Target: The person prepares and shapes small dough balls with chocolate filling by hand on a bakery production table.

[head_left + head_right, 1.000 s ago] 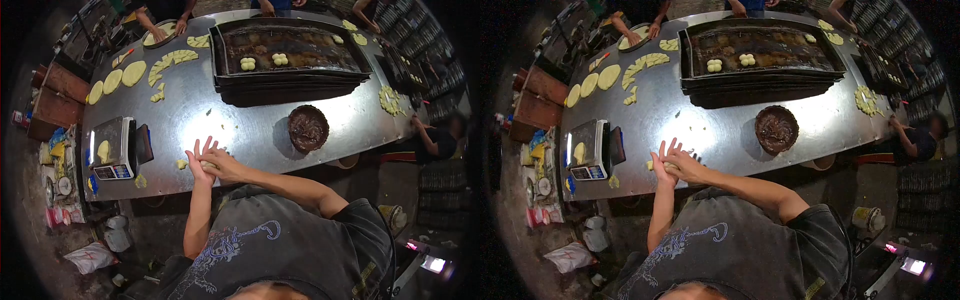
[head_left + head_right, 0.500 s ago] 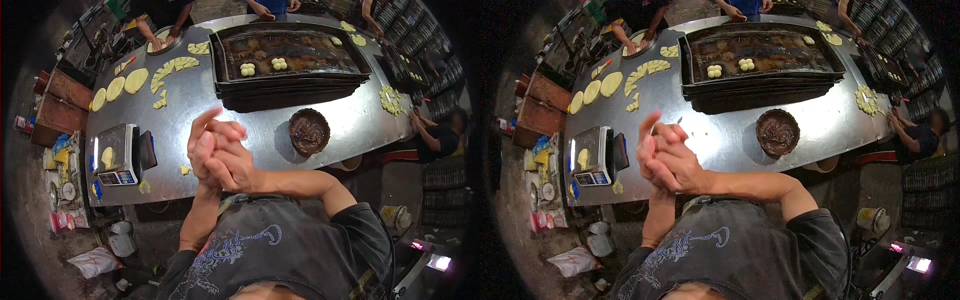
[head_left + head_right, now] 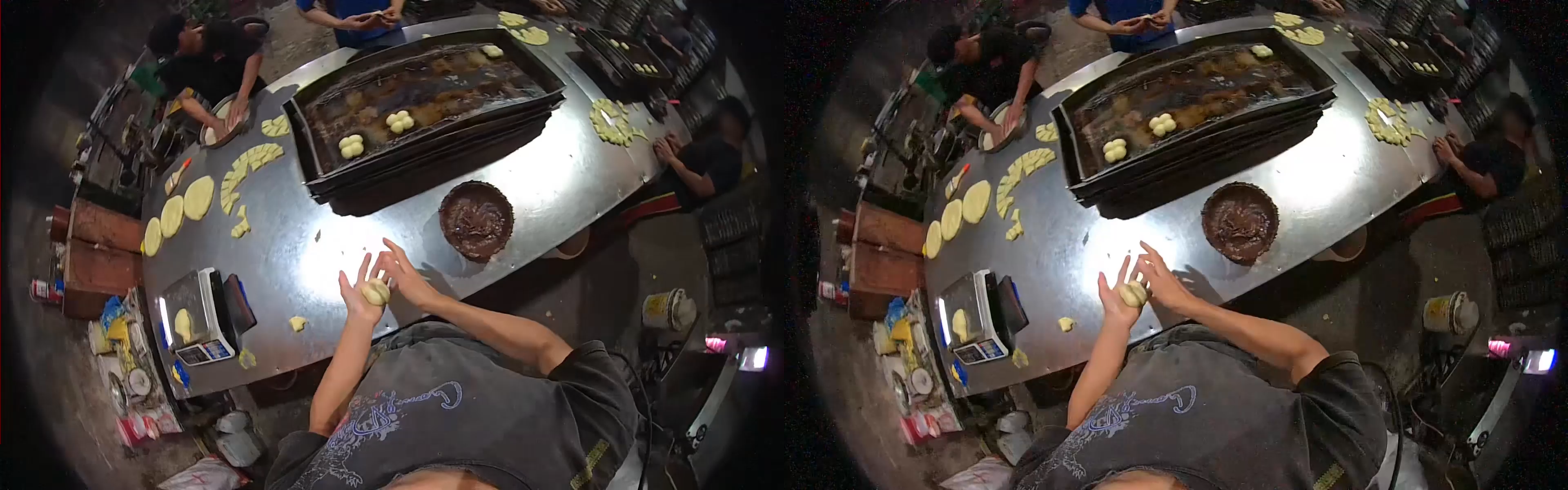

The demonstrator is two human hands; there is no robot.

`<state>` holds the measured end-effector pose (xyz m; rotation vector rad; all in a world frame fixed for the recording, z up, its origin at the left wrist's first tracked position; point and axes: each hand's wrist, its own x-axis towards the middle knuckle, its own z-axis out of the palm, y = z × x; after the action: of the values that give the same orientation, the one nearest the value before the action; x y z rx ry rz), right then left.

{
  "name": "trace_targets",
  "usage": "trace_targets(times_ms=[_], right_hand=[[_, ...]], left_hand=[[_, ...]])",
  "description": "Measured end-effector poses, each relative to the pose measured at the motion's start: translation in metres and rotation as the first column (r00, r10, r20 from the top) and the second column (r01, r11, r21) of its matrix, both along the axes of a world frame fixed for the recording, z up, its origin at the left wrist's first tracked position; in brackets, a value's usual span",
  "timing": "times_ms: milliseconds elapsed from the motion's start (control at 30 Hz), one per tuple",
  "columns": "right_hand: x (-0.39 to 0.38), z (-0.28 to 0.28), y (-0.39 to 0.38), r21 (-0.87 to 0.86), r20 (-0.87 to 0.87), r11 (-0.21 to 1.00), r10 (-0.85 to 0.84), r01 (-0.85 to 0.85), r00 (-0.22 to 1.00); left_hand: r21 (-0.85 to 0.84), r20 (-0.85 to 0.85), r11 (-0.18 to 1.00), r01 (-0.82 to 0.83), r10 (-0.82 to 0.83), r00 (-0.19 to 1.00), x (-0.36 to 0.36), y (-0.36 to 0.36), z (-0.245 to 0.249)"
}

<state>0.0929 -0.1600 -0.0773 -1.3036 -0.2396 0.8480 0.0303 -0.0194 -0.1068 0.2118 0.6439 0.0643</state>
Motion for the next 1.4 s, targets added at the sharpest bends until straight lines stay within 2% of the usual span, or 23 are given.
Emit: trace_targets(times_ms=[67, 100, 167, 200, 267, 367, 400, 467, 567, 633, 667, 767, 833, 900, 1000, 1033, 1100, 1200, 1233, 1300, 1333, 1367, 1400], right_hand=[[-0.001, -0.027, -0.009, -0.075, 0.064, 0.997, -0.020, 0.025, 0.998], [-0.003, -0.038, -0.013, -0.112, 0.096, 0.993, -0.030, 0.041, 0.995], [-0.007, -0.028, -0.021, -0.082, -0.048, 0.995, -0.066, 0.062, 0.997], [-0.002, -0.027, -0.026, -0.047, -0.121, 0.997, -0.069, 0.064, 0.990], [0.016, -0.034, -0.030, 0.046, -0.195, 0.994, -0.088, 0.099, 0.977], [0.080, -0.022, -0.047, 0.452, -0.390, 0.892, 0.182, 0.016, 0.902], [0.103, 0.014, -0.051, 0.415, -0.359, 0.908, 0.108, 0.055, 0.927], [0.152, 0.097, -0.057, 0.367, -0.197, 0.927, -0.003, 0.077, 0.980], [0.221, 0.168, -0.052, 0.243, 0.253, 0.951, -0.253, 0.192, 0.934], [0.265, 0.185, -0.044, 0.235, 0.743, 0.898, -0.412, 0.372, 0.527], [0.298, 0.187, -0.043, 0.107, 0.835, 0.914, -0.297, 0.392, 0.464], [0.356, 0.132, -0.012, 0.089, 0.959, 0.686, -0.255, 0.722, 0.124], [0.377, 0.083, -0.001, -0.325, 0.897, 0.554, -0.076, 0.767, 0.435], [0.363, 0.050, 0.008, -0.457, 0.803, 0.411, -0.189, 0.789, 0.565], [0.302, 0.005, 0.010, -0.086, 0.957, 0.465, -0.208, 0.881, 0.204], [0.267, 0.000, 0.010, 0.044, 0.972, 0.514, -0.220, 0.857, 0.082], [0.202, -0.031, 0.010, 0.113, 0.983, 0.706, -0.180, 0.699, 0.022], [0.055, -0.101, 0.023, -0.173, 0.897, 0.844, -0.077, 0.507, 0.435], [0.008, -0.116, 0.025, -0.245, 0.852, 0.920, 0.054, 0.306, 0.520], [-0.057, -0.109, 0.032, -0.339, 0.596, 0.892, 0.450, -0.300, 0.665], [-0.073, -0.102, 0.037, -0.360, 0.549, 0.821, 0.571, -0.444, 0.611], [-0.088, -0.095, 0.044, -0.361, 0.492, 0.725, 0.683, -0.587, 0.540], [-0.098, -0.089, 0.055, -0.346, 0.445, 0.610, 0.775, -0.713, 0.448]], left_hand=[[0.046, -0.138, 0.994, -0.102, 0.108, 0.985, 0.003, -0.016, -0.032], [0.172, -0.190, 0.984, -0.047, 0.080, 0.978, 0.009, -0.025, -0.029], [0.400, -0.298, 0.912, 0.089, 0.037, 0.954, 0.030, -0.046, -0.001], [0.399, -0.336, 0.899, 0.182, -0.042, 0.941, 0.040, -0.061, 0.045], [0.441, -0.249, 0.891, 0.107, 0.007, 0.969, 0.050, -0.073, 0.074], [0.633, -0.116, 0.774, 0.021, 0.068, 0.991, 0.047, -0.061, 0.100], [0.605, -0.037, 0.796, -0.023, 0.057, 0.998, 0.040, -0.053, 0.110], [0.540, 0.128, 0.834, -0.114, 0.052, 0.990, 0.023, -0.037, 0.123], [0.558, 0.057, 0.799, -0.222, 0.230, 0.971, -0.009, -0.024, 0.113], [0.535, 0.005, 0.805, -0.254, 0.298, 0.955, -0.031, -0.022, 0.111], [0.527, -0.016, 0.807, -0.266, 0.323, 0.946, -0.044, -0.018, 0.104], [0.539, -0.037, 0.781, -0.314, 0.394, 0.918, -0.079, -0.010, 0.093], [0.567, -0.048, 0.751, -0.340, 0.442, 0.896, -0.103, -0.003, 0.086], [0.590, -0.103, 0.725, -0.354, 0.503, 0.858, -0.126, 0.009, 0.080], [0.589, -0.178, 0.707, -0.391, 0.585, 0.791, -0.165, 0.032, 0.051], [0.582, -0.196, 0.711, -0.396, 0.594, 0.780, -0.177, 0.039, 0.041], [0.569, -0.226, 0.723, -0.392, 0.596, 0.771, -0.196, 0.057, 0.017], [0.749, -0.359, 0.658, -0.081, 0.506, 0.785, -0.207, 0.092, -0.031], [0.800, -0.411, 0.597, 0.053, 0.483, 0.773, -0.207, 0.104, -0.051], [0.923, -0.372, 0.292, 0.251, 0.506, 0.778, -0.210, 0.144, -0.136], [0.829, -0.436, -0.065, 0.555, 0.545, 0.716, -0.203, 0.159, -0.136], [0.683, -0.490, -0.269, 0.679, 0.521, 0.699, -0.196, 0.167, -0.123], [0.682, -0.422, -0.336, 0.649, 0.544, 0.725, -0.186, 0.169, -0.118]])
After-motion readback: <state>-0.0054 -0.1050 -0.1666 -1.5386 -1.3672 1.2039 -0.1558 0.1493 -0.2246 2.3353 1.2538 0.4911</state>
